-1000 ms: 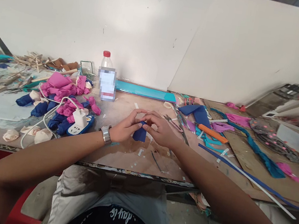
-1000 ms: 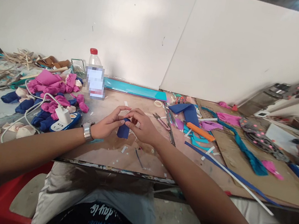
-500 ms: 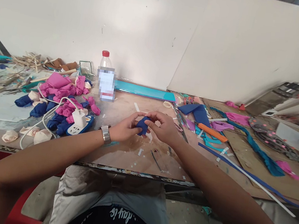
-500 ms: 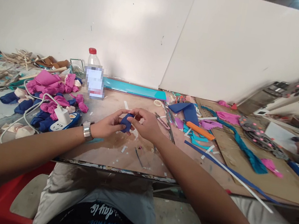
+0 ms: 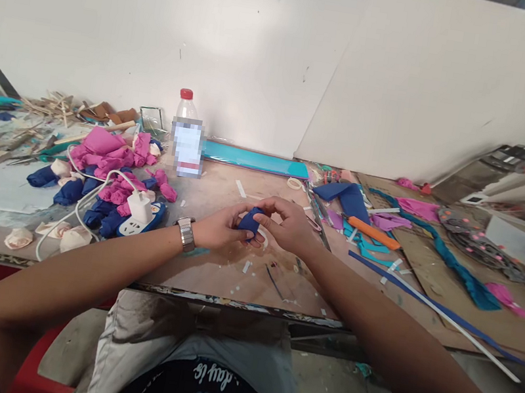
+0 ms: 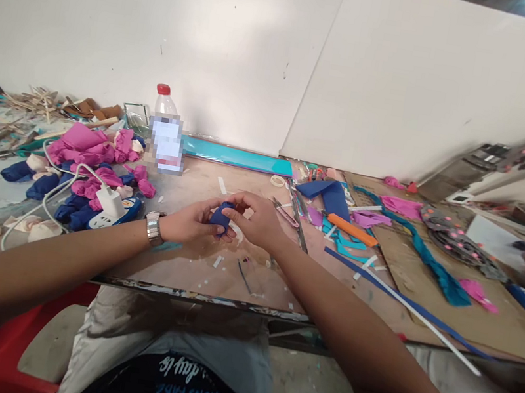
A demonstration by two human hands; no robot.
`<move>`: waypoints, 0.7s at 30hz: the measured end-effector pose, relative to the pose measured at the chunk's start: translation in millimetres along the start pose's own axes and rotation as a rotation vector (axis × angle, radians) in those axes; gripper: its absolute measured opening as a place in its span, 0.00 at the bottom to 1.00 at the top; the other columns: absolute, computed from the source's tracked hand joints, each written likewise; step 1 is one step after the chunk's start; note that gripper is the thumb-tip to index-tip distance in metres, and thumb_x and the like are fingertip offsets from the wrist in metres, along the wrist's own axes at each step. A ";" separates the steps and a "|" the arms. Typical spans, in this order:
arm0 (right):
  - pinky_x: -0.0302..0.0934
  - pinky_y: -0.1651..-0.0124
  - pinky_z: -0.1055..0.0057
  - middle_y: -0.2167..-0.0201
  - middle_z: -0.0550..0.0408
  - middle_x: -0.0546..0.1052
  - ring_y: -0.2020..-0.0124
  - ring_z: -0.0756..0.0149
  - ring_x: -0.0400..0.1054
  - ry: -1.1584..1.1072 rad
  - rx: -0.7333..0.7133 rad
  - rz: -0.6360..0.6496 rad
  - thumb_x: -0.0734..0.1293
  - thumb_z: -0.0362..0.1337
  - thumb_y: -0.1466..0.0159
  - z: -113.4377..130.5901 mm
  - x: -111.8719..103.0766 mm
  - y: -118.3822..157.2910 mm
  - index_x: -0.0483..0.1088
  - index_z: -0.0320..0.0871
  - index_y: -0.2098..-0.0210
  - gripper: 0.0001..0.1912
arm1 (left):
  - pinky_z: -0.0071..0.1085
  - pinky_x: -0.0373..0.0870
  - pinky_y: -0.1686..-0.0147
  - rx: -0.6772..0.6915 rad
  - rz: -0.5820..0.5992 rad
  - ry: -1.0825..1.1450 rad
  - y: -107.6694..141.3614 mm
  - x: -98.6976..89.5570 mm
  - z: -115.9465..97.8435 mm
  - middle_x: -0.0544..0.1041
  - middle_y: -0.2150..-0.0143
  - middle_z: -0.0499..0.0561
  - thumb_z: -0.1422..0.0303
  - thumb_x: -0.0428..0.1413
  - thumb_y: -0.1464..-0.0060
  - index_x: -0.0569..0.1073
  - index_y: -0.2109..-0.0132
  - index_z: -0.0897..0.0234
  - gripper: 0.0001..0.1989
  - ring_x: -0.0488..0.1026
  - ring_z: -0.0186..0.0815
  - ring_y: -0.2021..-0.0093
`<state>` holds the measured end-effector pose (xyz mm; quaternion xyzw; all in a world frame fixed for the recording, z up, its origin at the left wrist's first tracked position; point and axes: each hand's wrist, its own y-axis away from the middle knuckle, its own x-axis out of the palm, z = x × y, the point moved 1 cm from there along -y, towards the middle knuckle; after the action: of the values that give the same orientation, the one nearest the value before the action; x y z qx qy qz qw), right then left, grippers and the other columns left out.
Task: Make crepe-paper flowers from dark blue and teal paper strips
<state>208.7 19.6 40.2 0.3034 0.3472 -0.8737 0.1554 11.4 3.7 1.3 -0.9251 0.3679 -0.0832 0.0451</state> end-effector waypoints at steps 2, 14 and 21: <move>0.66 0.61 0.67 0.65 0.52 0.81 0.66 0.63 0.73 -0.012 -0.001 -0.005 0.70 0.47 0.33 -1.1 0.1 0.3 0.77 0.44 0.59 0.13 | 0.38 0.77 0.53 -0.021 0.012 -0.005 0.7 0.0 -1.6 0.82 0.53 0.58 0.62 0.67 0.43 0.63 0.35 0.62 0.34 0.82 0.46 0.49; 0.67 0.59 0.66 0.64 0.52 0.81 0.64 0.63 0.73 -0.030 0.013 -0.005 0.70 0.49 0.33 -4.4 -0.2 0.0 0.77 0.44 0.59 0.14 | 0.43 0.76 0.50 -0.117 0.075 0.002 -0.5 -1.3 6.4 0.84 0.56 0.62 0.48 0.67 0.47 0.78 0.56 0.69 0.26 0.82 0.44 0.56; 0.67 0.58 0.65 0.66 0.52 0.81 0.67 0.63 0.72 0.005 0.017 -0.045 0.71 0.52 0.35 -3.7 -4.9 -1.3 0.77 0.44 0.60 0.17 | 0.34 0.74 0.60 -0.049 -0.131 -0.171 0.9 -2.5 -1.9 0.82 0.62 0.56 0.50 0.68 0.49 0.75 0.58 0.68 0.25 0.79 0.37 0.63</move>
<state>213.4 23.4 41.8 0.2992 0.3467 -0.8791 0.1323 8.6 4.8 2.7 -0.9517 0.3033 0.0022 0.0483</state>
